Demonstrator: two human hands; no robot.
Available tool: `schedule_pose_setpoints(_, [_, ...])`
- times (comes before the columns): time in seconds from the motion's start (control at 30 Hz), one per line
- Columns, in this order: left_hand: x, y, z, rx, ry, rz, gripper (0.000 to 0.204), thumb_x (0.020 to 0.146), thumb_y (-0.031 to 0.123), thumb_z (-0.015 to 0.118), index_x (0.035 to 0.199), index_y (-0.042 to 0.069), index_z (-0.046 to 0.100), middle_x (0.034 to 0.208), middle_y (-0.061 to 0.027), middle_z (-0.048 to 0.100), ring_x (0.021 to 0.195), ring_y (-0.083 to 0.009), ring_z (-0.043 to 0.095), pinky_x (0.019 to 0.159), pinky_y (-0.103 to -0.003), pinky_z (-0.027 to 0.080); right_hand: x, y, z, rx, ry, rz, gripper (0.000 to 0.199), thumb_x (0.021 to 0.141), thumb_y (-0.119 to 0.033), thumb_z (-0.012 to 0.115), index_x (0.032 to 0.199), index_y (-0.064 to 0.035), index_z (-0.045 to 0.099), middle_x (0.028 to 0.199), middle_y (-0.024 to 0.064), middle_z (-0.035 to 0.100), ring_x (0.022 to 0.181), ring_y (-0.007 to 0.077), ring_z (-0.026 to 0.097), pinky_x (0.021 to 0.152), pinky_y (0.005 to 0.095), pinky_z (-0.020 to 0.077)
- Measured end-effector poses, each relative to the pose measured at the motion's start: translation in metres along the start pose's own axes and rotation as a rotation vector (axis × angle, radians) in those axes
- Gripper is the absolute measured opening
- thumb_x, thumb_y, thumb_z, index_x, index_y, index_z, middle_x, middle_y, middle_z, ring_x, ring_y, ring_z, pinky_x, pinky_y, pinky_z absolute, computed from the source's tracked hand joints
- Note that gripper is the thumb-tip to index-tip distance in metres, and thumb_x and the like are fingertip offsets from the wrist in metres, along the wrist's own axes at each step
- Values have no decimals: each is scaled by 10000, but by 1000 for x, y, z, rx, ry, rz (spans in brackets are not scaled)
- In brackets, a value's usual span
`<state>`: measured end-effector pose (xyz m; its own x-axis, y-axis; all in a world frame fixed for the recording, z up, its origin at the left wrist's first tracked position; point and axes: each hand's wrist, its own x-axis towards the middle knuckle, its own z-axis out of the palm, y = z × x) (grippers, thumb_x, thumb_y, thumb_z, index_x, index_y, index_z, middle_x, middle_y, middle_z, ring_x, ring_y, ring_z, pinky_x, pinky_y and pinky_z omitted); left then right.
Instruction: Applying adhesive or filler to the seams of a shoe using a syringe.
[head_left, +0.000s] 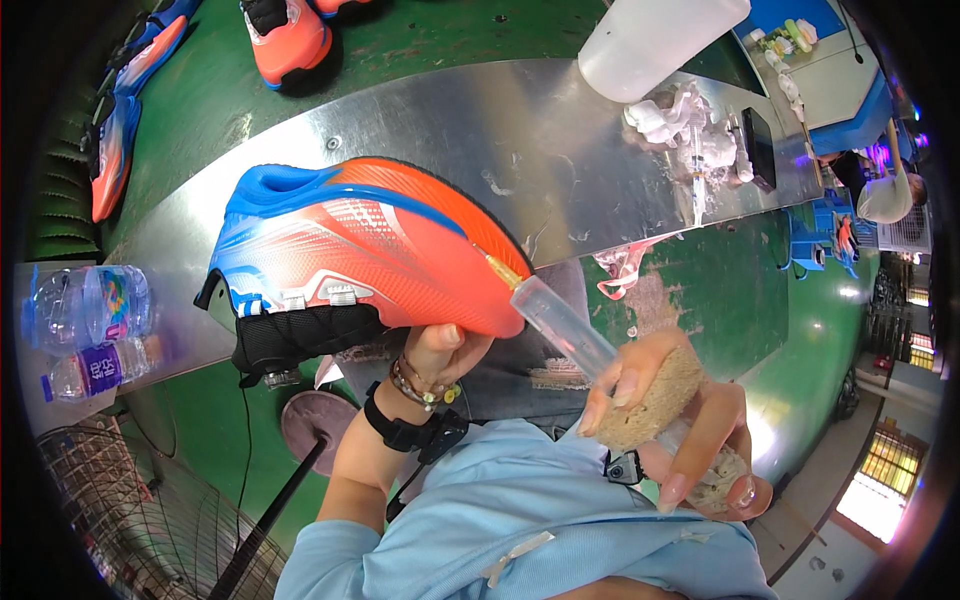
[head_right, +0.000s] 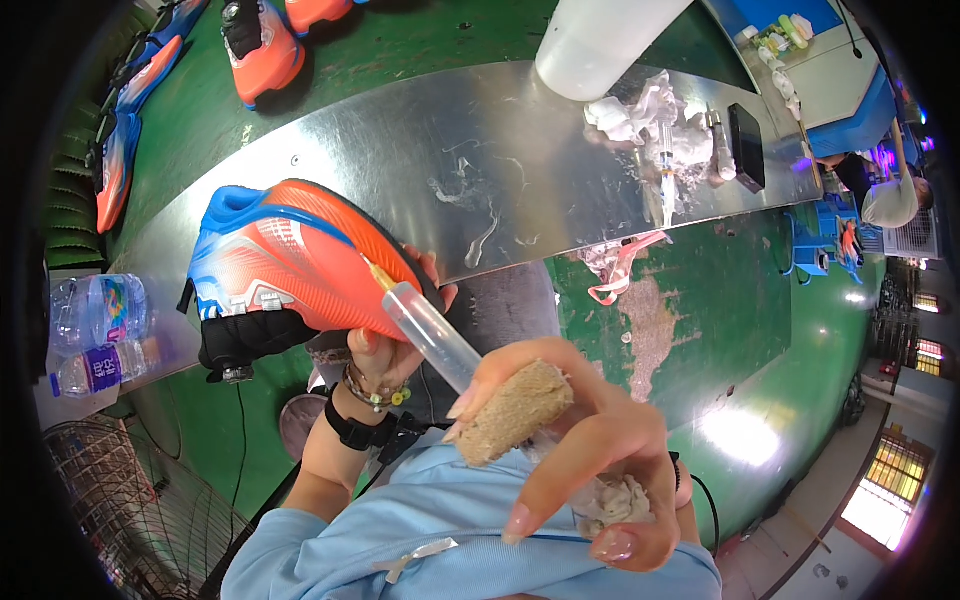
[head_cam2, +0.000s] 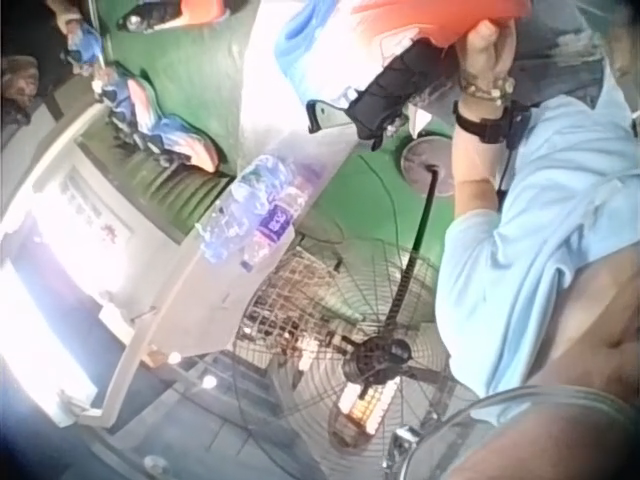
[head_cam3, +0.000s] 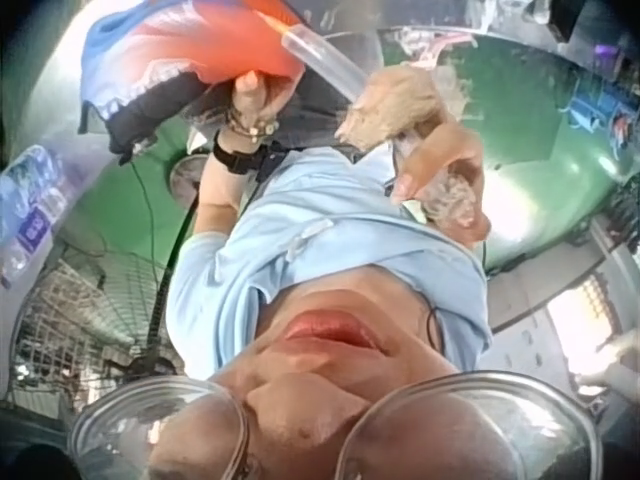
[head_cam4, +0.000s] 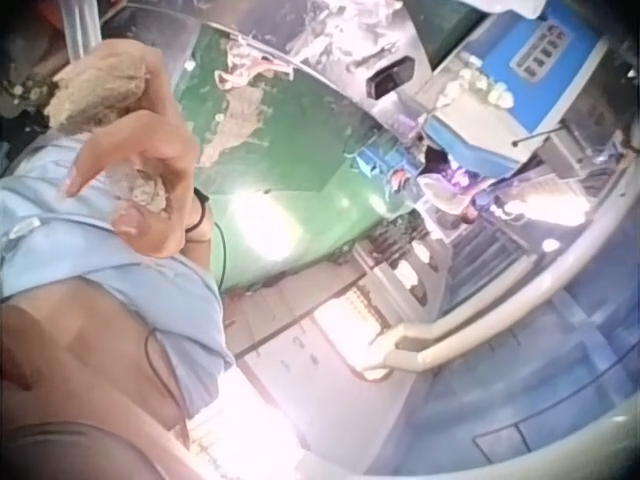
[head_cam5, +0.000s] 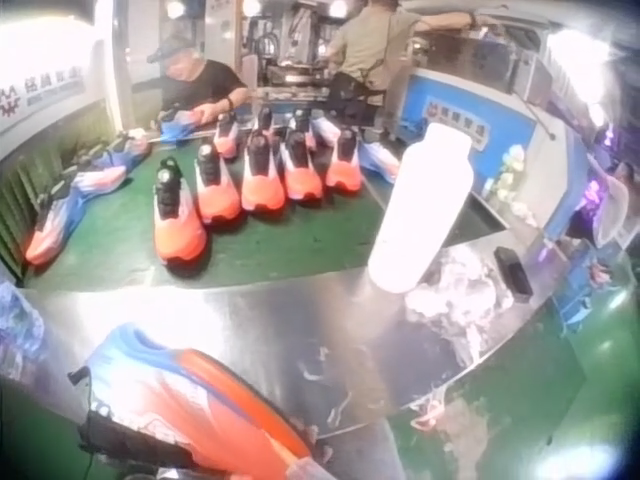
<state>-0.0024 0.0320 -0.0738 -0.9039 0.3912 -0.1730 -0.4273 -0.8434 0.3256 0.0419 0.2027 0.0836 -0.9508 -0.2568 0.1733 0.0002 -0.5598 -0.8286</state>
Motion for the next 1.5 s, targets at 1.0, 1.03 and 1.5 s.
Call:
schedule_pose_setpoints(1.0, [47,26,100,-28,298,136,359,811,251,657,1074,41,532,1032,-81,607,961,-171,593,923,-320,472,5,31,-22,-425,-14,-183,278,580,-238,640,821,-110,696,1162,223,382,973,298,511,885,369,375])
schedule_pose_setpoints(1.03, [45,29,103,-18,346,97,343,802,247,671,1047,42,547,1003,-73,617,927,-162,606,894,-295,493,5,33,-23,-415,-13,-186,278,580,-238,640,821,-110,696,1162,223,382,973,298,511,885,369,375])
schedule_pose_setpoints(1.5, [58,37,107,23,395,64,356,806,216,667,1054,-1,532,1019,-91,601,928,-200,606,880,-314,515,3,65,-46,-589,0,-433,291,596,-306,615,826,-147,697,1057,197,478,1000,328,469,829,410,410])
